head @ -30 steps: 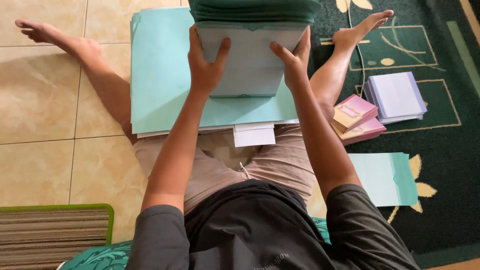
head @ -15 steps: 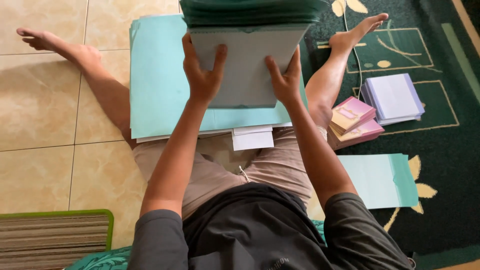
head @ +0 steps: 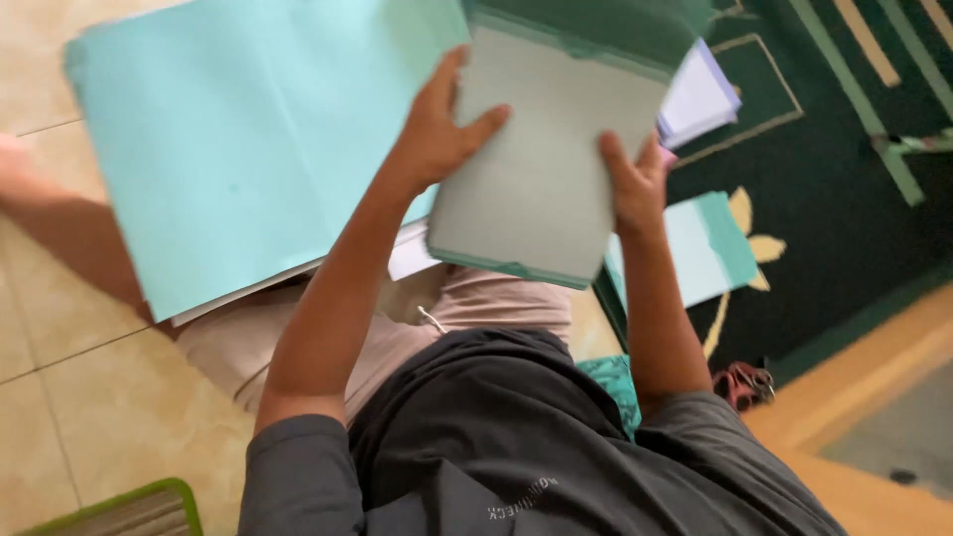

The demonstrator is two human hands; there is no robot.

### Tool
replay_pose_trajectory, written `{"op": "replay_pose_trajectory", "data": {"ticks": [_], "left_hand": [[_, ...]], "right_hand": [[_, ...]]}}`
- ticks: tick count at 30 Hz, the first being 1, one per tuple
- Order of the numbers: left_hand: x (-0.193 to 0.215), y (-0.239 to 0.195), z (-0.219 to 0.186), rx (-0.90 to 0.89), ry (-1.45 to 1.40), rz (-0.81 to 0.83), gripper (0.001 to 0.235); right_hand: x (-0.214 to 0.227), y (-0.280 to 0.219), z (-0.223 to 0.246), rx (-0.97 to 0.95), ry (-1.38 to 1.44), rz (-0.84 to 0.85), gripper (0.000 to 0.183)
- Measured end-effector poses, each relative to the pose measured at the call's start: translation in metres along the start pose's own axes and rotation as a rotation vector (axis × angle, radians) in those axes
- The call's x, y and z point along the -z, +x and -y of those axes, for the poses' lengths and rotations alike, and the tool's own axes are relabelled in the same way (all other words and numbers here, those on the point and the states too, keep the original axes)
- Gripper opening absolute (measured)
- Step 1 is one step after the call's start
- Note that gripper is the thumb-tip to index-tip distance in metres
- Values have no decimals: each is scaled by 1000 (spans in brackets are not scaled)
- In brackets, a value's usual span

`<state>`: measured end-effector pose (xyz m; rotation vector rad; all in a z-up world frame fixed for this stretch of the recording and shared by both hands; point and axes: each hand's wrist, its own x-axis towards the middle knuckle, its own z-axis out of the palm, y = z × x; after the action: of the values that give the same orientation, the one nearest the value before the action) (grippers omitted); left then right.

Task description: Sorting and stacking printed cards and envelopes on a flat surface while sitting on the floor.

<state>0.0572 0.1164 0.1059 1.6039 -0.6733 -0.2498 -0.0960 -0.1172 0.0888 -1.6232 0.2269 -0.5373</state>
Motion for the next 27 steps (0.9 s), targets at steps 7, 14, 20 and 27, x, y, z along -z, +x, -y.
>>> {"op": "replay_pose_trajectory", "data": {"ticks": [7, 14, 20, 27], "left_hand": [[-56, 15, 5, -128, 89, 327, 80], [-63, 13, 11, -56, 159, 368, 72], [-50, 12, 31, 58, 167, 276, 63], [-20, -2, 66, 199, 218, 146, 47]], "right_hand": [[201, -89, -100, -239, 44, -507, 58], [300, -174, -248, -485, -85, -894, 55], [341, -121, -212, -1265, -664, -620, 77], [301, 50, -235, -716, -445, -483, 82]]}}
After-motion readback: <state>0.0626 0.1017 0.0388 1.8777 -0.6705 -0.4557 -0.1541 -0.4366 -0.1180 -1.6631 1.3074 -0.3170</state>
